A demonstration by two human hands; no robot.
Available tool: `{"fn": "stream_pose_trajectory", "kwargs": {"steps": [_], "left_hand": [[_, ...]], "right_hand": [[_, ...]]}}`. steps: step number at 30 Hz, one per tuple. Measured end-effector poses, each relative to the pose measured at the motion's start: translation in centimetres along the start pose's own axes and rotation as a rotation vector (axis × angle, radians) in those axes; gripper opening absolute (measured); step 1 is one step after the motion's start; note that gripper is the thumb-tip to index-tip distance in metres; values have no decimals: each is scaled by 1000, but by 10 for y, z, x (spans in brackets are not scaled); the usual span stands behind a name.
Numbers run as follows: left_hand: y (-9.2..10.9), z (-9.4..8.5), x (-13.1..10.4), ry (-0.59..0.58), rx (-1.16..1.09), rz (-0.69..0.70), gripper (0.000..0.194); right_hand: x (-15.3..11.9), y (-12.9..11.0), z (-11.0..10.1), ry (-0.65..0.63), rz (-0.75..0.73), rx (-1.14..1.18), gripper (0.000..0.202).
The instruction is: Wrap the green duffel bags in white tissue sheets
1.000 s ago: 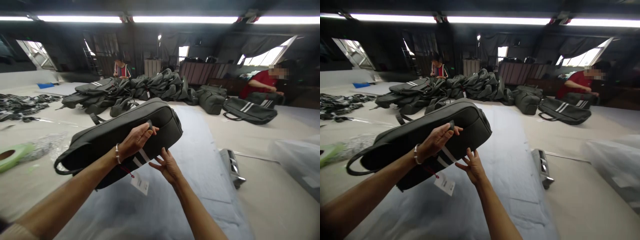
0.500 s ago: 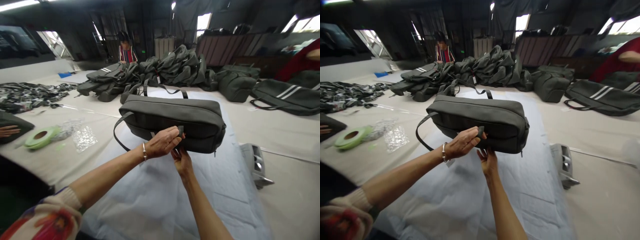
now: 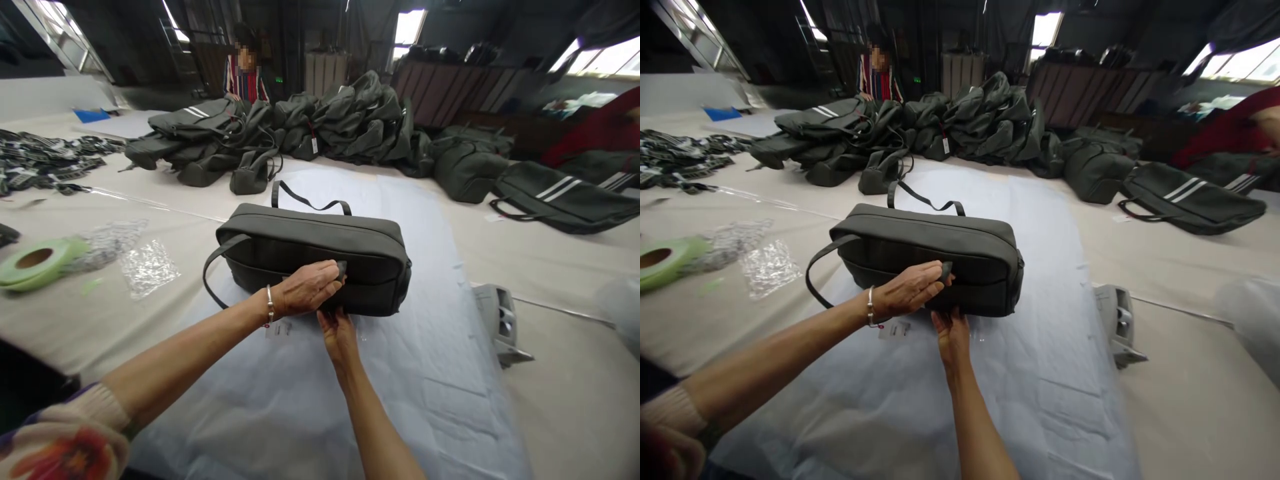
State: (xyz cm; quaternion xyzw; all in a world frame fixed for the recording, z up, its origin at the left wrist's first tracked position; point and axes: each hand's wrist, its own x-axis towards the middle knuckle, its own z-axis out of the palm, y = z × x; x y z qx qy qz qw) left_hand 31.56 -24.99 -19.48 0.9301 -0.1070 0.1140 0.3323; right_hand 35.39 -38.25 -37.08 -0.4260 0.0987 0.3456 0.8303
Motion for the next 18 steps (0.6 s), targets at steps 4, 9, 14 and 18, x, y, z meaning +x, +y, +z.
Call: {"fn": "stream_pose_trajectory", "kwargs": {"steps": [4,9,14,18], "left_hand": [[-8,2,1,-34,24,37,30],[-14,12,5,-72,53,79,27],[-10,15,8,-71,143,131,27],[-8,14,16,-73,198,161,25]], "right_hand": [[5,8,-4,20,-8,-40,46],[11,14,-13,36,-13,-46,42],[17,14,-13,41,-45,-47,36],[29,12,-6,40,-82,-64,27]]}}
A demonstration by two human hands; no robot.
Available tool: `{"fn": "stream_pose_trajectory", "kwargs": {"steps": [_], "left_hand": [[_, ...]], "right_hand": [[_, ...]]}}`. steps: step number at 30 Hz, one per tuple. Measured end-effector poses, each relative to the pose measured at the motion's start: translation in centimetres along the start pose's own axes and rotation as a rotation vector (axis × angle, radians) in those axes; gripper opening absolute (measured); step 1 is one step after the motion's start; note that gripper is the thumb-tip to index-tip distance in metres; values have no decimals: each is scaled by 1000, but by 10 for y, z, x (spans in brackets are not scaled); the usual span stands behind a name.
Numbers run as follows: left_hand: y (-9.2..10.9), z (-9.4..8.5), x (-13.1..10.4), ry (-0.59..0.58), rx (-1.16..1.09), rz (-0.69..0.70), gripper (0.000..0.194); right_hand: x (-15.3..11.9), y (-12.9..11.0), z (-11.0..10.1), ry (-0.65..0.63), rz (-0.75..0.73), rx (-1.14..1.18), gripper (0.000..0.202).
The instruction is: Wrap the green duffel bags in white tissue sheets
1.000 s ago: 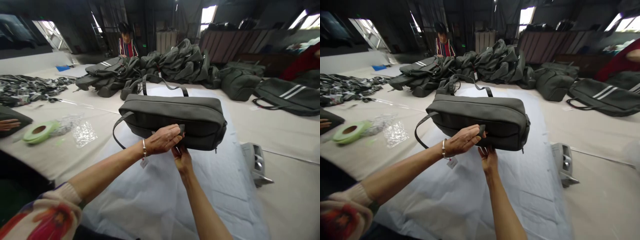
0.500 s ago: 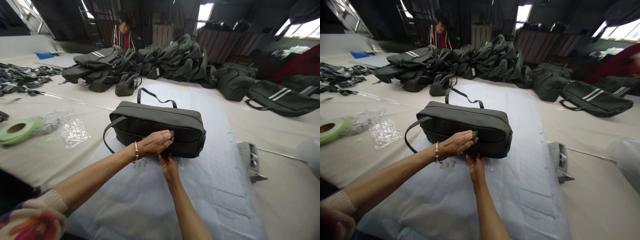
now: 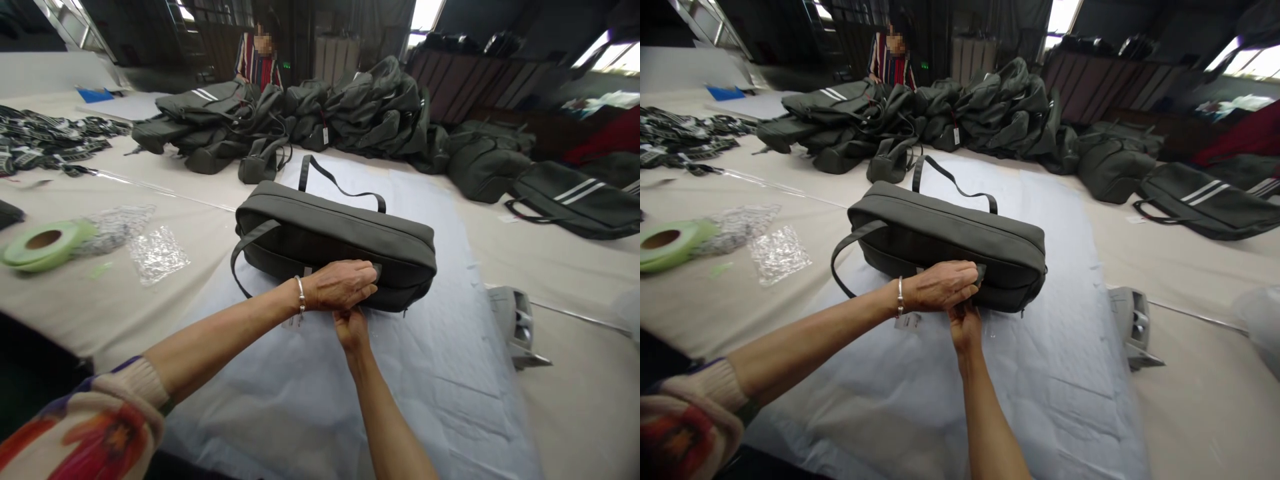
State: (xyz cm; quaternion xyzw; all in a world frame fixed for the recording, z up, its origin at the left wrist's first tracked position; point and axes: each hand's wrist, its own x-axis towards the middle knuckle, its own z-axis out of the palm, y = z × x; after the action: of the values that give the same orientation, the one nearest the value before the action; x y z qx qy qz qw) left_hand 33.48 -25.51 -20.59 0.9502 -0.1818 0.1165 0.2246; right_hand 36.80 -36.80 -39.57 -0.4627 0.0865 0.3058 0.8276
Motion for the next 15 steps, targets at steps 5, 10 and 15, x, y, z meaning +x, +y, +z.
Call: {"fn": "stream_pose_trajectory", "kwargs": {"steps": [5,10,15], "left_hand": [[-11,16,3,-70,37,-109,23],[-17,35,4,-115,12,-209,20],[-7,34,-2,-71,-3,-249,28]], "right_hand": [[17,1,-4,46,33,-38,17],[25,1,-17,110,127,-136,21],[16,-8,-8,125,178,-270,22]]}}
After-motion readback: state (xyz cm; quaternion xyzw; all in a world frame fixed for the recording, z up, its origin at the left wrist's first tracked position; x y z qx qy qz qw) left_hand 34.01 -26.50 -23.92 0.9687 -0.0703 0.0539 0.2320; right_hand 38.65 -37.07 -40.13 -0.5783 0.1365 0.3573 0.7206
